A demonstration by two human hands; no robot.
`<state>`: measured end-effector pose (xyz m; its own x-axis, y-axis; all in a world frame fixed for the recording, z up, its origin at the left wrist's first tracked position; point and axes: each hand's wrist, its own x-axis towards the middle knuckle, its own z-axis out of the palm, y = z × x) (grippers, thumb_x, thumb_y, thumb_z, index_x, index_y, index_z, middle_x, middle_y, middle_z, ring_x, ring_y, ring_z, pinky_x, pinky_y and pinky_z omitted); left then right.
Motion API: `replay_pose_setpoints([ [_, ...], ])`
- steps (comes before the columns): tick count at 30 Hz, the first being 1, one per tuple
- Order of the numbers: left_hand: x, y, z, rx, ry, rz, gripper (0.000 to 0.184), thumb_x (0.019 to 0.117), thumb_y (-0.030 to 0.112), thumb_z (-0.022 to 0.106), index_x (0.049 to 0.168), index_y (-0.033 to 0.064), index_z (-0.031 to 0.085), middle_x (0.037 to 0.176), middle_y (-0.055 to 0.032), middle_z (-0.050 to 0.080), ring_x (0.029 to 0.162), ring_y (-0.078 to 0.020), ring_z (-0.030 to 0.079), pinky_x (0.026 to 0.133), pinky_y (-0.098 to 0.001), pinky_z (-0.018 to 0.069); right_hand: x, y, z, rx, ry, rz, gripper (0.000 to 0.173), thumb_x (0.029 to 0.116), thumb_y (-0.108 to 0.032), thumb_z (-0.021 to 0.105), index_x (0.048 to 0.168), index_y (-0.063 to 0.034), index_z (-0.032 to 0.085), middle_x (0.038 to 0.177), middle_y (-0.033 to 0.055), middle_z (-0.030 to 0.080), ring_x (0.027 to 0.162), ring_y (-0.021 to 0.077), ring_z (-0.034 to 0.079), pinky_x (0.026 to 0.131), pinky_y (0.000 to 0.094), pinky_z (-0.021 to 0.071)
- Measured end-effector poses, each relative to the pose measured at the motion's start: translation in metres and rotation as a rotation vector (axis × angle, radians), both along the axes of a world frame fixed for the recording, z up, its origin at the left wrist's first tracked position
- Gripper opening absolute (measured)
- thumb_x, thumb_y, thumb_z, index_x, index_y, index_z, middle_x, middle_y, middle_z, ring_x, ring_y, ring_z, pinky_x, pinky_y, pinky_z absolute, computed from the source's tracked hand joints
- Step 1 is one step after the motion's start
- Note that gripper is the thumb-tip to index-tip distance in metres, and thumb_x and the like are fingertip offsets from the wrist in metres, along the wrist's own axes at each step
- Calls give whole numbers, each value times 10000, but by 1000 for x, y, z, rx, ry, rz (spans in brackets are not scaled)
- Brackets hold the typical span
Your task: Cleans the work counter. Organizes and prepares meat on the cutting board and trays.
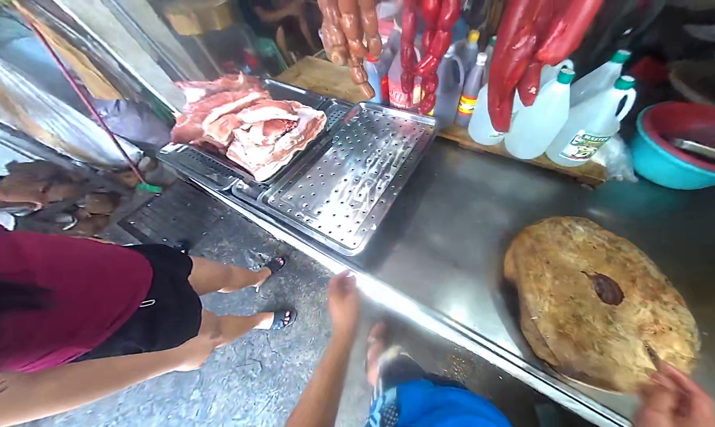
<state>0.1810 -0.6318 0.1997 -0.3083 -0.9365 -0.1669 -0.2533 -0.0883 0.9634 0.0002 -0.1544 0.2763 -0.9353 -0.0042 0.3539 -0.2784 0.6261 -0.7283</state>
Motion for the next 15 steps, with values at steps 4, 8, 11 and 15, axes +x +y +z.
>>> replay_pose_setpoints([
  [4,27,-111,11,108,-20,181,431,1067,182,546,1428,-43,478,1252,-258,623,941,-285,702,790,-440,600,-3,-204,-15,-273,-467,400,433,1030,-176,518,1424,4,510,1098,150,694,774,180,706,651,360,614],
  [8,20,-199,28,232,75,178,572,1066,261,578,1518,-15,364,1289,-278,609,954,-317,701,790,-454,594,-21,-411,-5,-384,-863,529,594,1064,-295,565,1561,-67,335,1310,210,621,969,306,717,751,451,619],
  [11,15,-250,28,319,44,86,604,1045,317,617,1494,-13,386,1274,-288,604,969,-348,695,799,-479,601,-33,-523,-21,-376,-906,393,784,986,-383,691,1573,-60,284,1350,262,569,1090,361,655,857,520,579],
  [15,14,-279,22,349,-37,-10,491,980,224,711,1320,-56,493,1092,-235,659,840,-276,707,733,-423,613,-41,-567,-46,-352,-718,197,642,902,-198,794,1401,38,468,1266,265,607,1155,354,610,979,526,512],
])
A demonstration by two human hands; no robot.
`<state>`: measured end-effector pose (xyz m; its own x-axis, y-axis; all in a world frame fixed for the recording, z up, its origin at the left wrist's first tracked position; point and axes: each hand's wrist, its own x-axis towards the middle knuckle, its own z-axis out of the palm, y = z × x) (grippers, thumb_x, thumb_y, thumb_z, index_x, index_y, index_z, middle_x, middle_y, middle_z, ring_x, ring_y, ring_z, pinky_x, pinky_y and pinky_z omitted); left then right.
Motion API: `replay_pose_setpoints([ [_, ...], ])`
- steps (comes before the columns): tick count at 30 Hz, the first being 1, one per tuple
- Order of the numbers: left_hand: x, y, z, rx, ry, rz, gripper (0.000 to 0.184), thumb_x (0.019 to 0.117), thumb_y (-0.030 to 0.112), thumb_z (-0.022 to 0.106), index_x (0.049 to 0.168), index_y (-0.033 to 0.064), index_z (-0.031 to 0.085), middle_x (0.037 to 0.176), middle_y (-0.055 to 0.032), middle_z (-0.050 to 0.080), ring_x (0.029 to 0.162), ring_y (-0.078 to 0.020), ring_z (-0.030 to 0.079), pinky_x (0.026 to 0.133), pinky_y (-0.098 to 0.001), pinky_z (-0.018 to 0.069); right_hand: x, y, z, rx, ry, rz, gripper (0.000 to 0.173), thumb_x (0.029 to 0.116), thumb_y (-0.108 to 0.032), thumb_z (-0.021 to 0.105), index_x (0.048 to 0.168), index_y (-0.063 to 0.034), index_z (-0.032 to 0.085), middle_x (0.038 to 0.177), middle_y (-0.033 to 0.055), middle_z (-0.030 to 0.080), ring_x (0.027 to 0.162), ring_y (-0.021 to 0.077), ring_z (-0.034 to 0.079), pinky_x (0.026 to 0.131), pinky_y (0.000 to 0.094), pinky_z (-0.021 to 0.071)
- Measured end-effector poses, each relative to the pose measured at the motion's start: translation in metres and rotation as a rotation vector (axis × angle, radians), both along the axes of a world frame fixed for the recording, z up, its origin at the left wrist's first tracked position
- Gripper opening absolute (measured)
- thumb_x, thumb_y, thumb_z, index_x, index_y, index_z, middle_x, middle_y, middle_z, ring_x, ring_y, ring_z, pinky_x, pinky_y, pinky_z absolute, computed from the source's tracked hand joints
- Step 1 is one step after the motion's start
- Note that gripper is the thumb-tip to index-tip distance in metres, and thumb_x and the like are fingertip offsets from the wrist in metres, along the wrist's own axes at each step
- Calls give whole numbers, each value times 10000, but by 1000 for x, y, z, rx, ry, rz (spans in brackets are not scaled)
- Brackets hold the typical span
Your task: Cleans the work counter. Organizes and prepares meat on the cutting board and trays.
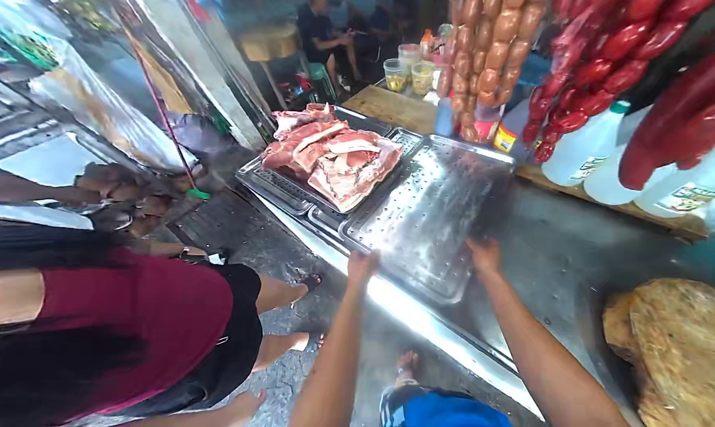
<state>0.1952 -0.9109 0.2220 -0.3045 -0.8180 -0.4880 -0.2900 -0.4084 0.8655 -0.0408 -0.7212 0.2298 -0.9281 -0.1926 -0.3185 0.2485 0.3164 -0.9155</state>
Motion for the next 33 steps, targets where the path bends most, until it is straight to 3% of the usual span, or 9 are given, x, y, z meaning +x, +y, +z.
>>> replay_pose_setpoints([
  [4,11,32,19,234,226,-9,392,1002,114,631,1333,-36,483,1029,-199,672,789,-249,703,698,-391,615,10,46,9,-59,156,-77,409,911,-84,742,1252,55,565,1138,227,648,1048,292,648,933,479,542],
  [8,19,113,23,359,289,-77,370,1006,123,643,1314,-43,523,1061,-198,687,841,-263,712,722,-421,618,29,154,-8,-63,184,-103,513,950,-79,695,1398,54,482,1292,223,607,1142,235,628,991,417,536],
  [11,13,177,10,378,305,-136,398,985,115,691,1314,-48,539,1099,-218,692,861,-289,731,718,-437,634,37,229,-19,3,157,-144,642,977,-83,663,1523,50,353,1471,251,496,1301,245,551,1100,395,462],
  [15,4,225,-8,371,299,-136,373,976,89,698,1294,-40,554,1137,-233,679,859,-311,743,707,-451,652,26,284,-49,86,171,-148,453,981,-116,673,1368,47,502,1267,206,621,1138,203,622,1000,383,515],
  [19,4,236,-21,250,206,-198,398,967,204,738,1280,2,598,1172,-206,684,894,-299,748,703,-462,657,6,291,-57,138,183,-91,416,978,-172,699,1303,43,553,1202,219,651,1110,259,639,991,457,516],
  [23,-1,221,-30,119,35,-315,439,980,396,706,1201,21,643,1014,-147,717,790,-236,722,703,-419,615,-26,269,-51,309,202,19,504,993,-262,695,1346,69,551,1293,296,610,1236,390,581,1074,568,435],
  [29,-7,185,-36,114,-41,-329,423,1022,422,633,1067,1,643,943,-123,708,761,-194,689,705,-381,573,-38,225,-53,442,208,87,572,1021,-348,644,1407,52,511,1312,313,608,1266,439,576,1071,607,435],
  [31,-4,179,-33,121,-48,-350,428,1022,406,637,1130,-8,625,986,-140,710,790,-208,698,726,-392,576,-35,223,-50,441,212,100,635,1023,-349,639,1466,64,446,1373,328,568,1314,444,543,1106,600,408],
  [33,4,174,-31,62,-13,-243,440,1013,338,657,1247,-17,543,1052,-186,681,833,-260,705,751,-439,596,-33,224,-44,495,205,157,709,1036,-366,608,1526,77,350,1438,335,517,1364,440,506,1145,587,380],
])
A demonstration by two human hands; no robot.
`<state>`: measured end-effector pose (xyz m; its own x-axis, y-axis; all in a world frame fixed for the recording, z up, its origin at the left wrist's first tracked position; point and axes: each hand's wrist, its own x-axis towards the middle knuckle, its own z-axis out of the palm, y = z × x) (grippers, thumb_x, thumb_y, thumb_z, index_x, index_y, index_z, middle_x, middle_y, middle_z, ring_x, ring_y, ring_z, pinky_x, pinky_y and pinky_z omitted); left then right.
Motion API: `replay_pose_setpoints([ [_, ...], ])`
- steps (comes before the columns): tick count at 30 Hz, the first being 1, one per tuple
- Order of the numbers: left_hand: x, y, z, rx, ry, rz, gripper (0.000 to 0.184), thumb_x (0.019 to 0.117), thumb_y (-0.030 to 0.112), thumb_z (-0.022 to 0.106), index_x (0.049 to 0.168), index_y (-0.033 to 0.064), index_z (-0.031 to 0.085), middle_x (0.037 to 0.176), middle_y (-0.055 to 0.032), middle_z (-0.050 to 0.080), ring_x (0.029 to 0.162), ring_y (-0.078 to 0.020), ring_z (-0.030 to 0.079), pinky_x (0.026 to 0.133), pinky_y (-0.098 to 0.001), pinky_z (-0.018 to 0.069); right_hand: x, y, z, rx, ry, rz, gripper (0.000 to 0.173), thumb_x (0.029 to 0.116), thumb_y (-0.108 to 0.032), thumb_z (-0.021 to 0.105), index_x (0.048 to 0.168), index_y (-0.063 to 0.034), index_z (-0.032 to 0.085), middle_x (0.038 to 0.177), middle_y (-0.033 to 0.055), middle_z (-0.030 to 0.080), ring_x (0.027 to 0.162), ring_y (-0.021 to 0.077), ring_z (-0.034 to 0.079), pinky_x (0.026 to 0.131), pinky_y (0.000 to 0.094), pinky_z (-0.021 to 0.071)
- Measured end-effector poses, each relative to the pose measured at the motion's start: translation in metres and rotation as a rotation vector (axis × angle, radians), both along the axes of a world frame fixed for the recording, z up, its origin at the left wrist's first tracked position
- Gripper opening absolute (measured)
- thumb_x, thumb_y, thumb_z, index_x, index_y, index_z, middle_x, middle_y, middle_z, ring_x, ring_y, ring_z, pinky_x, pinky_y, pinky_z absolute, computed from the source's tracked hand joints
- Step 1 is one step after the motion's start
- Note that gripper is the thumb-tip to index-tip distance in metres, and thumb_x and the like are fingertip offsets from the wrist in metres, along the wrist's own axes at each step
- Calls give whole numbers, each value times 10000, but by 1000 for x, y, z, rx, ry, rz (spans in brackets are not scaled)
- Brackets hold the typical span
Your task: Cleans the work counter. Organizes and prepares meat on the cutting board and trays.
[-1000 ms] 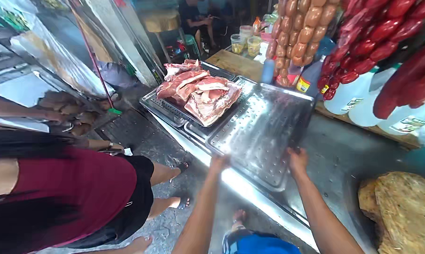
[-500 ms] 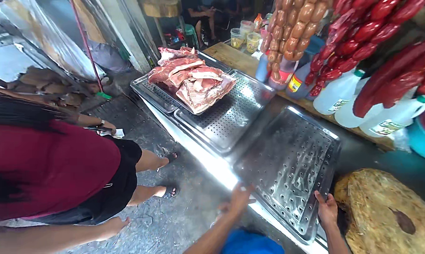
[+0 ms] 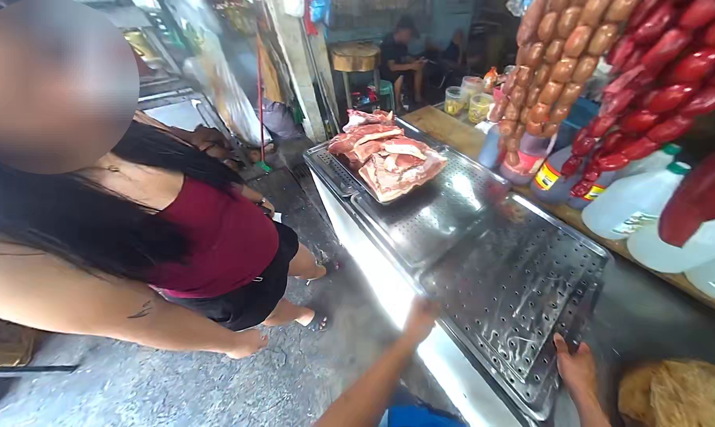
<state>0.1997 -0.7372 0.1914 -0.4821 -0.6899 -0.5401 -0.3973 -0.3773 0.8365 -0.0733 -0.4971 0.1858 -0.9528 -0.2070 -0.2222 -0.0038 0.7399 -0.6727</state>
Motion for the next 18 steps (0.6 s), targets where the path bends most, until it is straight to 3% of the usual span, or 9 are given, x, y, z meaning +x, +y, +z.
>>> replay_pose_setpoints([
  [3,18,-42,1,-122,90,312,399,1032,244,627,1311,-26,535,1111,-210,655,864,-287,697,754,-467,597,2,-1,8,152,100,25,724,1027,-420,589,1519,68,377,1450,342,504,1356,467,509,1122,609,403],
  [5,31,-100,11,-171,149,456,362,1055,186,570,1333,-43,530,1147,-231,661,914,-303,706,777,-478,603,7,-11,13,88,328,-46,656,1001,-341,620,1493,52,438,1483,386,421,1368,522,454,1127,605,401],
  [8,38,-198,37,-172,206,578,348,1082,150,496,1357,-63,509,1131,-240,653,890,-284,700,777,-442,603,20,-63,34,-135,505,-58,515,1007,-205,590,1448,45,499,1457,341,464,1292,433,553,1068,486,495],
  [9,36,-229,44,-169,209,586,355,1087,160,485,1362,-64,508,1117,-235,655,874,-272,700,770,-428,604,28,-88,39,-228,460,14,484,1019,-167,571,1437,66,495,1419,324,518,1262,396,587,1060,467,507],
  [11,27,-285,51,-160,194,542,392,1084,180,491,1401,-50,491,1161,-243,654,901,-283,707,791,-432,608,47,-145,33,-365,313,208,414,1016,-135,568,1372,73,538,1260,281,638,1072,334,687,916,474,583],
  [14,5,-352,49,-93,181,457,465,1083,241,511,1454,-31,448,1244,-260,619,947,-307,700,826,-444,602,90,-239,34,-465,-100,401,373,1002,-85,579,1350,47,553,1129,213,700,865,273,728,739,456,624],
  [16,-7,-385,44,-93,132,444,472,1068,259,550,1432,-32,474,1214,-263,642,937,-313,699,817,-456,596,113,-301,42,-481,-366,400,347,1040,-98,536,1365,22,554,1105,184,716,829,248,732,704,410,623],
  [18,-18,-403,42,-165,39,427,454,1010,212,624,1364,-43,502,1179,-267,650,970,-343,692,836,-499,590,118,-360,50,-563,-588,325,360,1086,-129,458,1410,21,504,1146,198,697,883,258,727,739,391,613],
])
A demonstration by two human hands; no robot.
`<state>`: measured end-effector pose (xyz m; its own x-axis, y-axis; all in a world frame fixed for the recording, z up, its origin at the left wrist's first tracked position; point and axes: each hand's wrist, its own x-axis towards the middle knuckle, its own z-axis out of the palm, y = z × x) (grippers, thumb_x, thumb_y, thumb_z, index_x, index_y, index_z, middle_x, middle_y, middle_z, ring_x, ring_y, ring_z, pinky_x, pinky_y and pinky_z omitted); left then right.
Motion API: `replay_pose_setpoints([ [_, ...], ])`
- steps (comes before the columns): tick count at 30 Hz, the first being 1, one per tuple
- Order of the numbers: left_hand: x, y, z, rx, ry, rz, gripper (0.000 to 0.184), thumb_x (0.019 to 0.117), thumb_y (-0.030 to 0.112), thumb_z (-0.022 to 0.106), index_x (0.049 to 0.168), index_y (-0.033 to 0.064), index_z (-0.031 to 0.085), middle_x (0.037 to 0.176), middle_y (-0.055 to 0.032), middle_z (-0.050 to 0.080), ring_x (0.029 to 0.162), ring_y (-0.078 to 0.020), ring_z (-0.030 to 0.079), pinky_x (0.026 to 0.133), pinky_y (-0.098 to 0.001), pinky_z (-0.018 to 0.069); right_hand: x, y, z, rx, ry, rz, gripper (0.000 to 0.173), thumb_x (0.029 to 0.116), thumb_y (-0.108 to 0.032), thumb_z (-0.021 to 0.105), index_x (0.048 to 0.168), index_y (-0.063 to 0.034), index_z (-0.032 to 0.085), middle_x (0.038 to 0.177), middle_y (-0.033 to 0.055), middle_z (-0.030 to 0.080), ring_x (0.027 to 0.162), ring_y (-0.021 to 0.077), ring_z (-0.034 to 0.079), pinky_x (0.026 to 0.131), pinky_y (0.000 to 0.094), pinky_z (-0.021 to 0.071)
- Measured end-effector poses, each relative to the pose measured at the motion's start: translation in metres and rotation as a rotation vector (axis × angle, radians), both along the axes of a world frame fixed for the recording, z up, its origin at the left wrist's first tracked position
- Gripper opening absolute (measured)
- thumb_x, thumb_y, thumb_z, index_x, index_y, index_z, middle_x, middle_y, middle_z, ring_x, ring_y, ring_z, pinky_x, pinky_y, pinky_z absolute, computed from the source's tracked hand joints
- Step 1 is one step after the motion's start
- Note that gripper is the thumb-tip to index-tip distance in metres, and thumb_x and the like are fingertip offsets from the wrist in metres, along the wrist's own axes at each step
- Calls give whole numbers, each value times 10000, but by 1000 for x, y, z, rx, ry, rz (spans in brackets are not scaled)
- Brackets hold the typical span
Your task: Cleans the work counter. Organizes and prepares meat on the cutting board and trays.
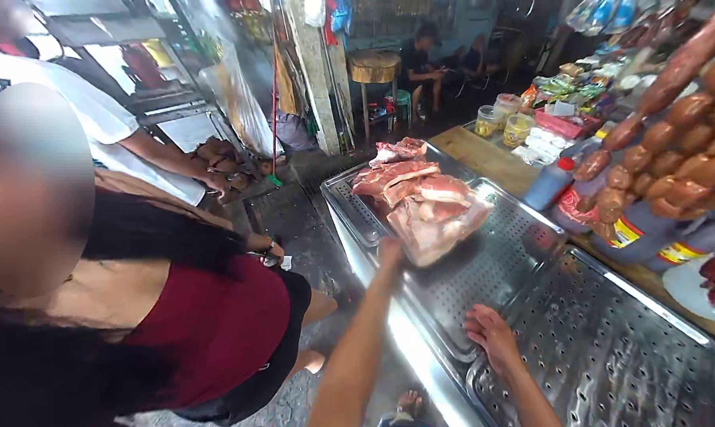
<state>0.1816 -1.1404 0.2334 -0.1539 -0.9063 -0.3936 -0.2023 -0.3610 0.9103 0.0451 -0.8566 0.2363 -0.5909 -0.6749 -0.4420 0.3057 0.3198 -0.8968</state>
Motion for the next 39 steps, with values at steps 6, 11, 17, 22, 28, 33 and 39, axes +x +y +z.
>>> replay_pose_setpoints([
  [6,5,69,-20,-389,-441,141,376,1029,223,530,1322,6,621,1402,-259,567,1336,-421,519,1097,-594,422,-11,-127,21,-49,-253,-61,450,1103,-165,377,1527,-17,349,1375,230,575,1098,290,677,899,411,574],
  [11,-11,124,-76,-334,-448,379,528,1027,299,569,1445,-16,502,1457,-300,504,1322,-471,524,1031,-634,465,-1,-176,27,-48,-398,-236,370,1083,-195,430,1415,-33,433,1318,203,563,1106,271,626,891,408,543],
  [17,-33,122,-58,-134,-547,403,483,1071,294,473,1474,29,496,1556,-257,425,1384,-435,484,1030,-626,457,3,-188,23,-209,-622,-410,519,1061,-464,329,1433,-112,417,1313,136,546,1111,245,590,894,425,506],
  [22,-35,124,-57,-113,-606,393,445,1073,306,471,1382,2,572,1562,-243,427,1387,-417,487,1050,-584,460,-15,-175,33,-255,-544,-360,682,1032,-657,272,1482,-160,402,1406,131,543,1235,279,573,967,528,499],
  [28,-33,125,-60,-136,-534,427,400,1081,299,457,1311,7,605,1553,-229,438,1373,-415,492,1028,-600,464,-64,-112,45,-263,-338,-303,563,1082,-547,296,1458,-167,473,1339,120,622,1192,266,631,958,536,541],
  [33,-31,124,-66,-180,-492,442,408,1085,295,448,1301,-13,607,1551,-251,433,1369,-437,491,1029,-624,452,-72,-63,39,-189,-204,-335,552,1086,-516,283,1443,-147,484,1307,124,630,1160,260,640,937,543,547],
  [39,-24,123,-83,-258,-333,505,365,1071,222,430,1176,-32,670,1511,-270,469,1344,-461,498,1016,-651,437,-88,-10,41,-116,107,-384,527,1111,-438,220,1417,-106,492,1224,61,627,1053,114,638,894,383,554],
])
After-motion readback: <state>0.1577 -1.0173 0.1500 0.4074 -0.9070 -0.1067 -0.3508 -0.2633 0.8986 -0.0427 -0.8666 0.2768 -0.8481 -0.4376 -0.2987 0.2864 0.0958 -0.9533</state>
